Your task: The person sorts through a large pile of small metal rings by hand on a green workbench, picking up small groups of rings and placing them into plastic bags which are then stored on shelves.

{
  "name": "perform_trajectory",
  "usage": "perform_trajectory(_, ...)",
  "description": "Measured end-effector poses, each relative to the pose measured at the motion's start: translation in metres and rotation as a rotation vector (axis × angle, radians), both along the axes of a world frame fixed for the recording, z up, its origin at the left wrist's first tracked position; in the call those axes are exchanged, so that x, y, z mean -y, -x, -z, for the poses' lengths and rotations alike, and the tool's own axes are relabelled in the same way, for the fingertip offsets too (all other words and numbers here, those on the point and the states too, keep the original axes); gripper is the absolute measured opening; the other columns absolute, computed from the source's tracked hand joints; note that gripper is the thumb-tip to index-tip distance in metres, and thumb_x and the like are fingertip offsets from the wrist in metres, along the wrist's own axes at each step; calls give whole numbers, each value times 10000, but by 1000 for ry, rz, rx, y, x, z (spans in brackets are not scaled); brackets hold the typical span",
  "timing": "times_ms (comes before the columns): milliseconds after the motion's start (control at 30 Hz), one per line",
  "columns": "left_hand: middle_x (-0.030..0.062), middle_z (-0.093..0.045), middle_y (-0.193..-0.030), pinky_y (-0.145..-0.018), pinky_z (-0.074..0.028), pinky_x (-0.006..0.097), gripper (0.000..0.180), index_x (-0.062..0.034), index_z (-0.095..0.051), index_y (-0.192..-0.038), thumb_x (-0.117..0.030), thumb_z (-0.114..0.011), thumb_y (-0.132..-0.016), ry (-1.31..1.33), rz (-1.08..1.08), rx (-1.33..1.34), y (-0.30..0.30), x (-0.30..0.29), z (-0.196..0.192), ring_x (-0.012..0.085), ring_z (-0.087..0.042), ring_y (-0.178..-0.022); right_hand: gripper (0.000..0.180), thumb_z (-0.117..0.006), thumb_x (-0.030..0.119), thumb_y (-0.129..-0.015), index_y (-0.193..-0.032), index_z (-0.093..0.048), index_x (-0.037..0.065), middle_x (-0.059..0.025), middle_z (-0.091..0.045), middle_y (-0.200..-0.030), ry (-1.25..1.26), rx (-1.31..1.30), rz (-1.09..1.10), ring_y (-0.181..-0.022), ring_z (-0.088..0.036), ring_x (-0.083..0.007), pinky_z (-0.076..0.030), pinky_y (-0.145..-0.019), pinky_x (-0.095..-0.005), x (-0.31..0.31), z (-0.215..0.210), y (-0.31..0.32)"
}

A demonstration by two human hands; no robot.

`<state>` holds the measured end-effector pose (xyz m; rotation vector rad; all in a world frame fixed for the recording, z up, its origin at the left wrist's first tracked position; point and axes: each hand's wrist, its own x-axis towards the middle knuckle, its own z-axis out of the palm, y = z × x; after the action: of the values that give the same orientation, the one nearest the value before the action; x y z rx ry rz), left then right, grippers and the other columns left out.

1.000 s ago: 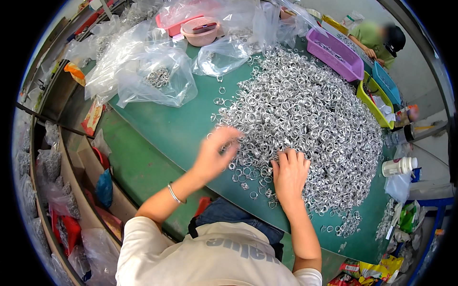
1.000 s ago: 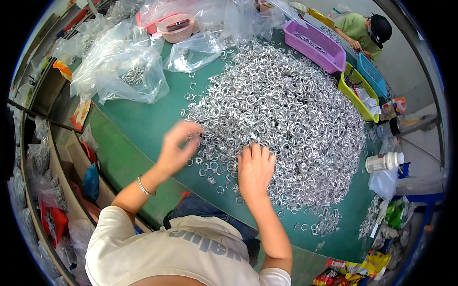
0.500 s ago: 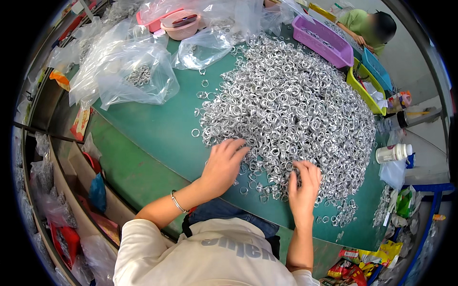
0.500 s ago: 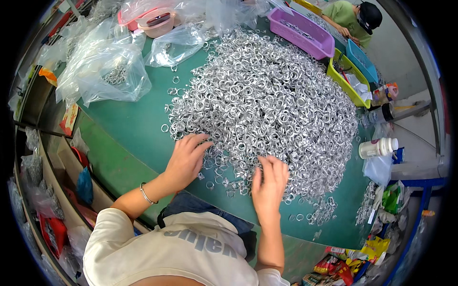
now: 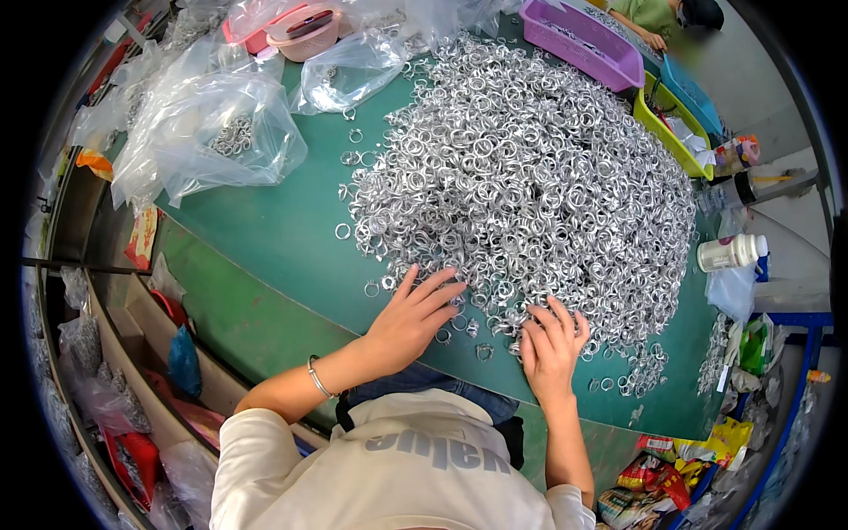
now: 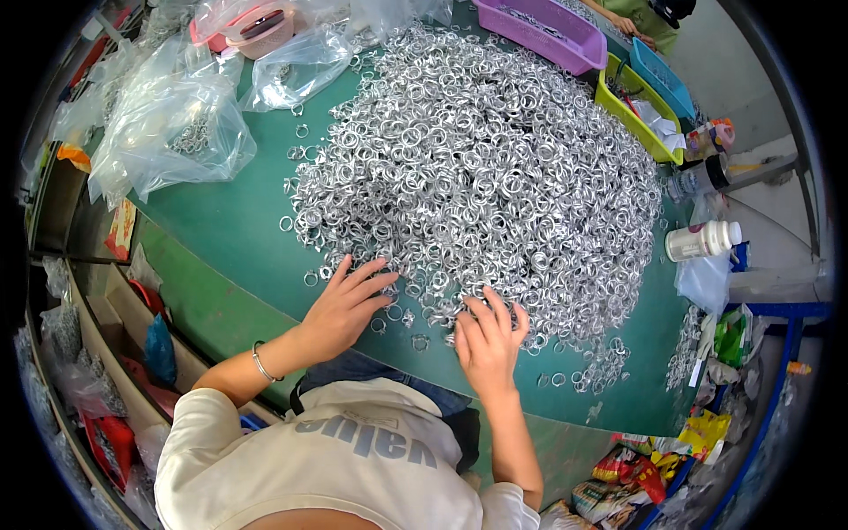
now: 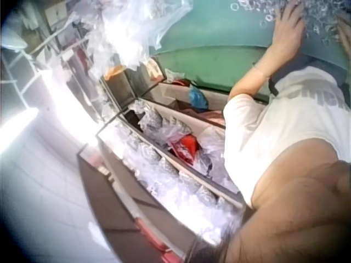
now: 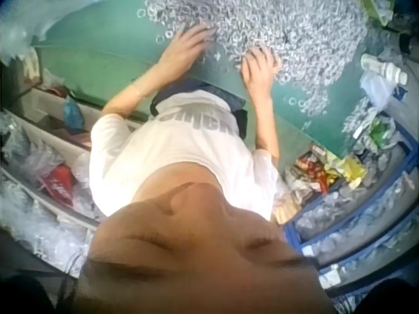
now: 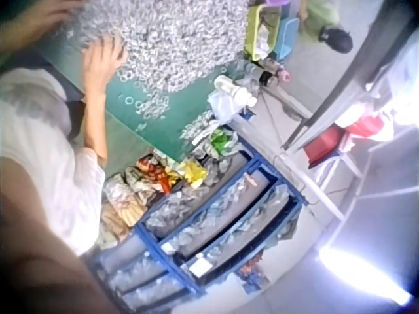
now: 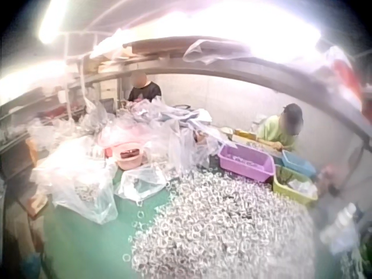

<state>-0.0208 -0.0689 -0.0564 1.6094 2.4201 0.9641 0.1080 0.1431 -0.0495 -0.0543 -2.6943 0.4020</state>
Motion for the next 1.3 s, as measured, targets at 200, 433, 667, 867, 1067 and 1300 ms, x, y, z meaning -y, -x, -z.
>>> perform_trajectory(200,101,-517,-1245,-1059,-230,571,308,-46,-605,-1015,48,-597,-722,-106,-104,56,-5,6,-3,331,-420,-1245,163,-639,44,-746,-905,-648,80,-29,-623,-988,36,-47,121,-1100,-528,-255,-225,-1012,-454,-9,0,-16)
perform_trajectory(433,69,-491,-1284,-1028,-260,565,377,-58,-571,-1142,-95,-649,-775,18,-115,-83,-13,-32,-15,315,-402,-1243,173,-657,56,-752,-925,-652,52,-70,-599,-1041,186,-143,162,-1048,-511,-289,-336,-919,-428,15,-26,17)
perform_trajectory(667,52,-474,-1305,-1030,-188,636,288,-73,-602,-1056,-60,-618,-768,94,-17,-71,-14,-18,2,304,-365,-1276,127,-658,142,-780,-904,-640,114,-61,-504,-1235,-1,91,73,-1239,-388,-318,-207,-1009,-546,19,-18,23)
perform_trajectory(867,47,-557,-1195,-1052,-174,623,311,-68,-619,-991,50,-599,-704,-52,-71,-2,-17,-3,-2,298,-434,-1229,148,-688,160,-757,-884,-633,106,-13,-568,-1109,-18,36,90,-1164,-463,-270,-182,-1014,-553,21,-12,14)
perform_trajectory(1067,51,-597,-1080,-1062,-228,558,330,-68,-627,-960,93,-608,-672,-157,-30,71,-20,-3,2,285,-509,-1146,146,-706,127,-725,-845,-633,86,-6,-587,-946,19,-110,86,-1014,-532,-235,-206,-1006,-524,27,-3,29)
perform_trajectory(1300,48,-572,-950,-859,-370,408,276,-74,-631,-962,33,-668,-710,-244,-262,30,-18,-13,-5,233,-540,-938,195,-647,-95,-769,-930,-611,7,-44,-601,-892,1102,-386,329,-850,-555,-136,-443,-747,-249,23,-14,11)
